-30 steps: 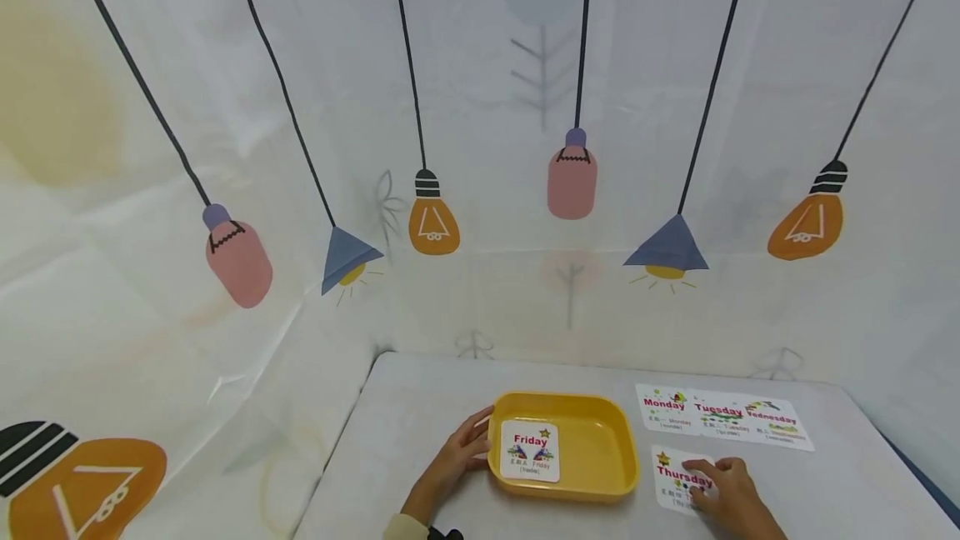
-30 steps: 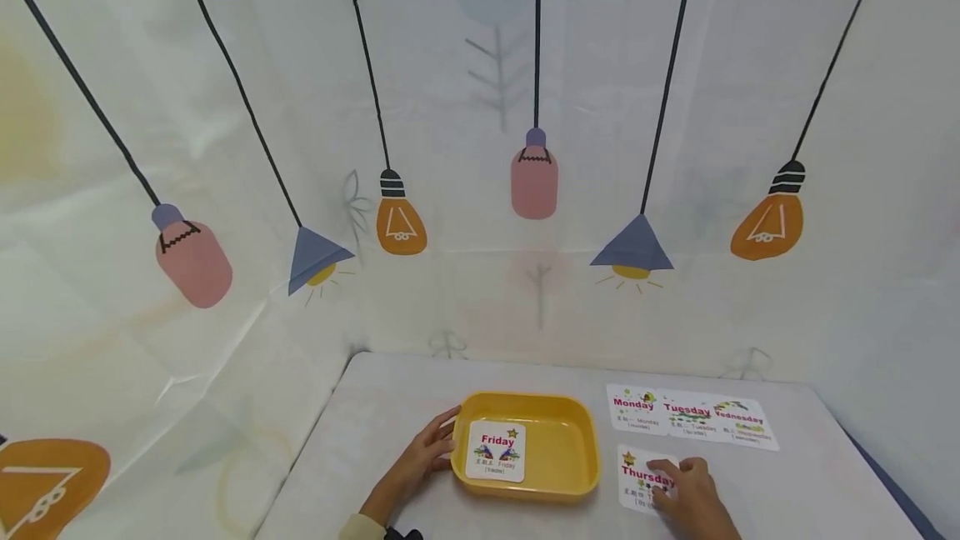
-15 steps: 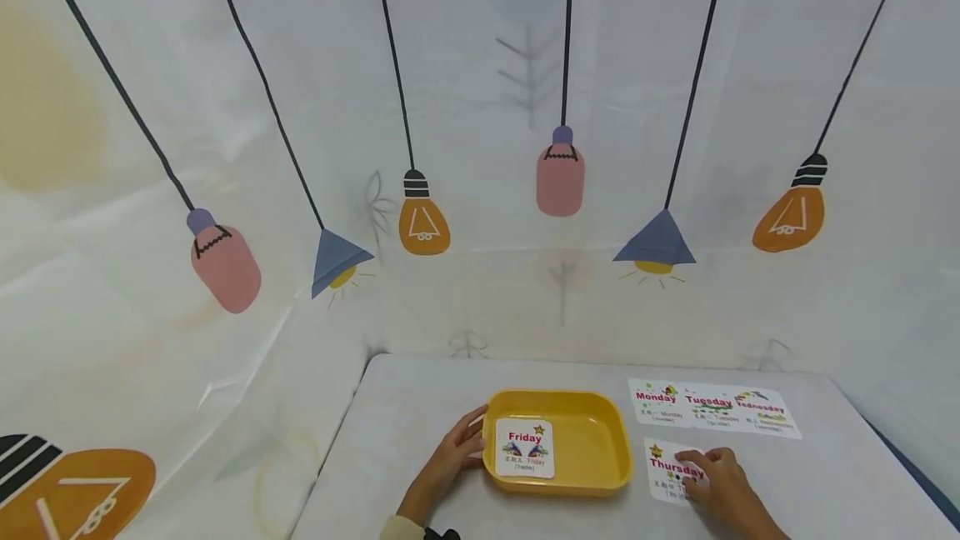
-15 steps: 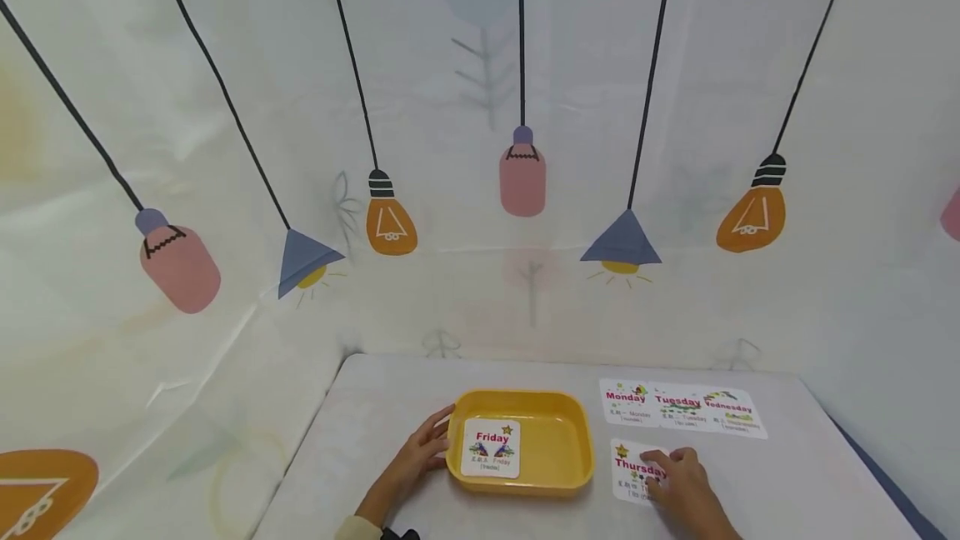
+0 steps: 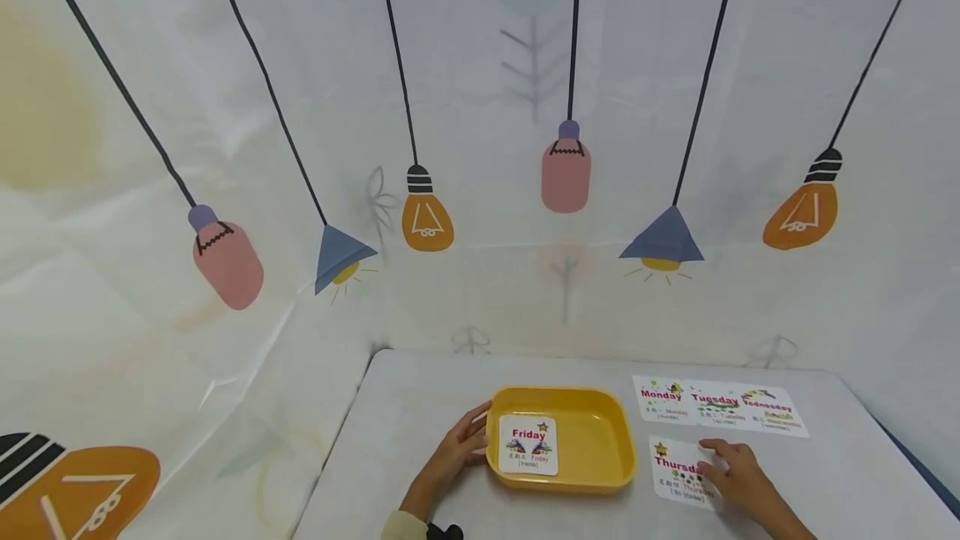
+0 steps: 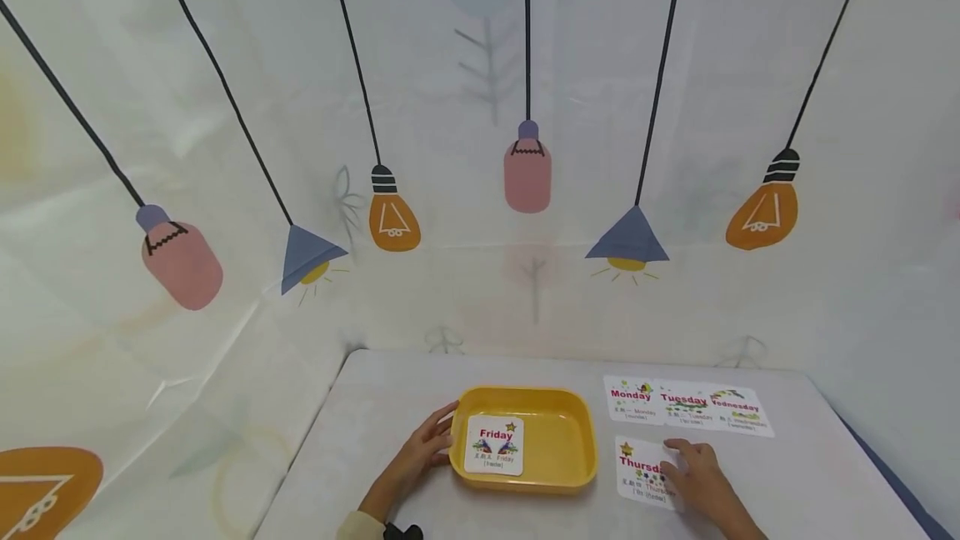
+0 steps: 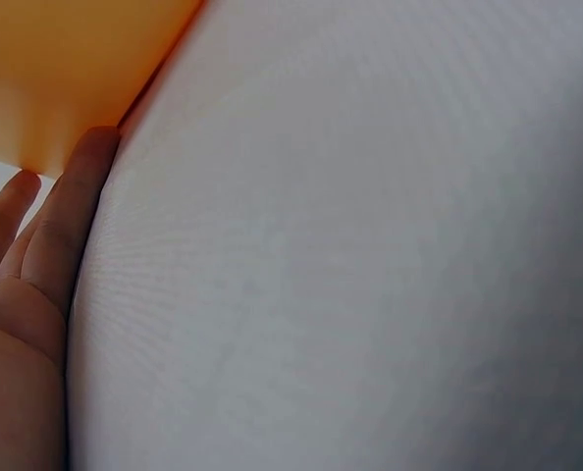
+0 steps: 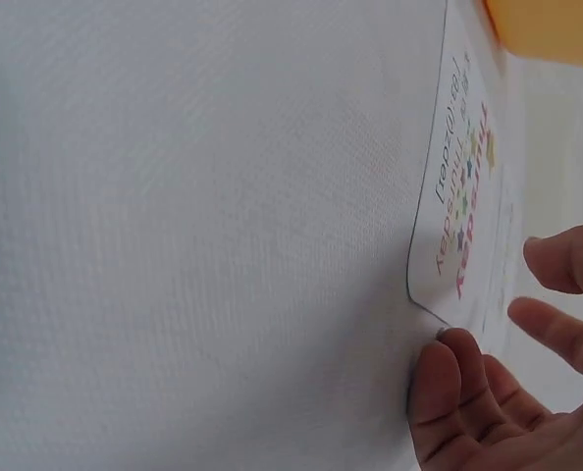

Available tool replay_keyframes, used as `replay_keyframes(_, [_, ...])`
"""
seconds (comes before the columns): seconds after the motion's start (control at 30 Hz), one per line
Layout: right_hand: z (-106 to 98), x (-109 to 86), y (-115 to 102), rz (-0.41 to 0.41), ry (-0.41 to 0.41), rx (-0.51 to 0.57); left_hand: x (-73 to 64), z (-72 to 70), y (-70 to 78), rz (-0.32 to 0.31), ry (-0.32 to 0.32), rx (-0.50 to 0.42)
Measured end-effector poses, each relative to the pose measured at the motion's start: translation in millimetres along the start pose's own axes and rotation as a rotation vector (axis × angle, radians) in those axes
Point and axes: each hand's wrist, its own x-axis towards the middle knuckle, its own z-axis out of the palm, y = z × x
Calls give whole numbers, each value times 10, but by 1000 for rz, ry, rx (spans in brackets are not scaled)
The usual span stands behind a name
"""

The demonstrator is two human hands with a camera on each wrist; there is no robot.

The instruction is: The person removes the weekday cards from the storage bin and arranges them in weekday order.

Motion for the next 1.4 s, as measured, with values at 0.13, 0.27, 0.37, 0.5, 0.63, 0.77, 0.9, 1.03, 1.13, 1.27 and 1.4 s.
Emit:
replay_keyframes(0.13, [-53, 33, -1, 7, -1, -8, 4, 4, 9, 1, -5, -4])
replay_keyframes(0.27, [-93, 59, -12, -22, 10, -24, -5, 18, 26, 3, -3, -14])
replay_keyframes(0.37, [-59, 25, -26, -63, -4, -92, -6, 14, 19, 0, 3, -7])
replay_keyframes(0.5, [27, -35, -60, -75, -21, -174, -3, -6, 6, 5, -1, -2])
replay_keyframes(0.63, [54, -53, -72, -105, 10, -217, -4, -9, 24, 20, 0, 2])
replay_keyframes(0.77, [53, -63, -59, -126, 18, -246, -7, 2, 33, 21, 5, 8])
replay_keyframes(0.9, [44, -53, -44, -110, 8, -244, -5, 13, 22, 26, -6, 6])
replay_keyframes(1.03, [41, -28, -32, -123, 15, -243, -3, 11, 18, 20, -1, 3])
replay_keyframes(1.13, [35, -23, -27, -129, 14, -238, 0, 8, 14, 8, 6, 2])
replay_keyframes(1.27, [22, -29, -25, -126, 5, -235, 4, 10, 12, -2, 11, 6])
replay_keyframes(1.4, [22, -36, -13, -135, 1, -237, 8, 11, 13, -8, 12, 5])
